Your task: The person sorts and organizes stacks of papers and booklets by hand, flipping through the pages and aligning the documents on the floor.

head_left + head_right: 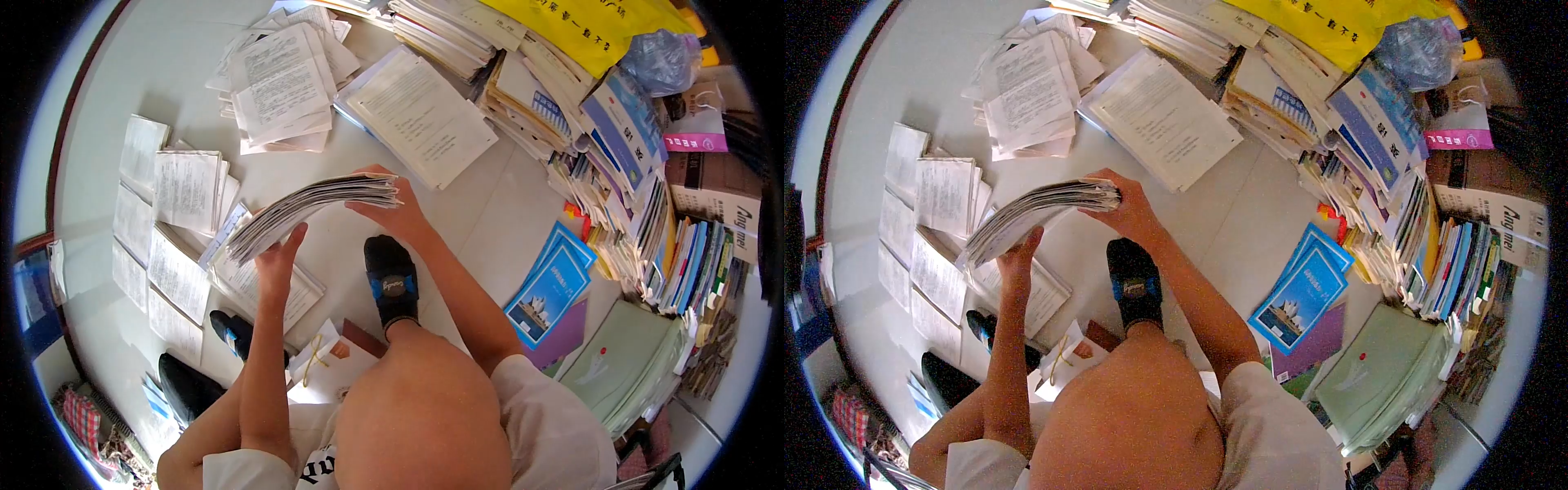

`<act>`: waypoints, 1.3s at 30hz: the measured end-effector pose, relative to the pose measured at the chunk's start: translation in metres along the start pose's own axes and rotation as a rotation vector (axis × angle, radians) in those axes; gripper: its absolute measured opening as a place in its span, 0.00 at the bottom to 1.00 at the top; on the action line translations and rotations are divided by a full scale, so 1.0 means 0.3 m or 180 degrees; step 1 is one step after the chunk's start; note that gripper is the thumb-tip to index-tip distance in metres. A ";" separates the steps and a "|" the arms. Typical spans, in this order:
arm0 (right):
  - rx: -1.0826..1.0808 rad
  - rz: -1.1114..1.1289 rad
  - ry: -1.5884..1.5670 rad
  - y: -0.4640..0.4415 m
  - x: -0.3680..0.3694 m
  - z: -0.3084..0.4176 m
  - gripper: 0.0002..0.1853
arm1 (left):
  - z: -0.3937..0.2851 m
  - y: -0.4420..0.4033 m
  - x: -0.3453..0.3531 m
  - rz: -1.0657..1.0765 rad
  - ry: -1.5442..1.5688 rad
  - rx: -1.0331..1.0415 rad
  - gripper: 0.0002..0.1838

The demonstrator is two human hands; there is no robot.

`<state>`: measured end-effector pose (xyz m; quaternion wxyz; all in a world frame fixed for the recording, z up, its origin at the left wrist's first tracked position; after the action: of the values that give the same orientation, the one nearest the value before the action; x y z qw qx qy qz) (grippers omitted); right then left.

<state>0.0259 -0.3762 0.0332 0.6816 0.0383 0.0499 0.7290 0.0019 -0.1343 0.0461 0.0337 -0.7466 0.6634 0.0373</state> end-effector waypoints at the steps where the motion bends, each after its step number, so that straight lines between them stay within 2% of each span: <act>1: 0.0000 0.0001 0.0004 -0.005 0.000 -0.017 0.20 | 0.004 -0.004 0.005 -0.0002 0.0004 -0.0001 0.21; 7: 0.0203 -0.0064 -0.0101 -0.031 0.028 -0.047 0.24 | -0.027 -0.028 0.015 -0.0261 -0.0513 -0.0134 0.23; 10: 0.0069 -0.0127 -0.0061 -0.021 0.017 0.001 0.24 | -0.075 -0.009 0.017 -0.0399 -0.0099 0.0059 0.22; 14: 0.0029 -0.0130 -0.0109 0.006 -0.001 0.095 0.22 | -0.109 -0.014 0.023 -0.0409 -0.0071 0.0169 0.23; 17: 0.0121 -0.0149 -0.0059 0.013 -0.012 0.029 0.20 | -0.002 -0.017 0.012 -0.0179 -0.0570 -0.0126 0.25; 18: 0.0195 -0.0162 -0.0015 0.016 -0.014 -0.017 0.19 | 0.036 -0.004 0.019 -0.0066 -0.0449 -0.0209 0.25; 20: 0.0256 -0.0181 -0.0071 0.021 -0.002 -0.087 0.19 | 0.098 0.015 0.028 0.0289 -0.0984 0.0101 0.23; 23: 0.0339 -0.0226 -0.0088 0.017 0.006 -0.130 0.19 | 0.126 0.022 0.029 0.0137 -0.0694 -0.0148 0.21; 27: 0.0226 -0.0218 -0.0179 0.015 0.007 -0.132 0.18 | 0.120 0.026 0.040 -0.0136 -0.0530 -0.0140 0.20; 32: 0.0162 -0.0110 -0.0054 0.026 -0.012 -0.020 0.18 | 0.028 0.037 0.048 -0.0230 -0.0333 0.0035 0.22; 34: 0.0122 -0.0043 -0.0141 0.020 -0.018 -0.020 0.19 | 0.037 0.035 0.051 -0.0223 -0.0232 -0.0101 0.22; 36: 0.0217 -0.0079 -0.0147 0.024 -0.009 -0.050 0.19 | 0.082 0.045 0.043 -0.0217 -0.0147 -0.0255 0.23; 38: 0.0256 -0.0165 -0.0170 0.014 0.011 -0.150 0.20 | 0.170 0.051 0.040 -0.0106 -0.0531 -0.0236 0.22; 39: 0.0298 -0.0250 -0.0192 0.012 0.019 -0.202 0.20 | 0.184 0.064 0.045 -0.0227 -0.0631 -0.0030 0.21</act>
<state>0.0144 -0.3719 -0.0266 0.7083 0.0901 0.0648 0.6971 -0.0162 -0.1443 -0.0103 0.0970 -0.7625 0.6296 0.1128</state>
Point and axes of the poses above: each hand's wrist, its own y-axis away from the middle knuckle, its own x-axis out of the palm, z = x × y, the point moved 3 cm from there along -y, towards the middle knuckle, and after that the axes turned 11 degrees about x, right-handed, at the moved point
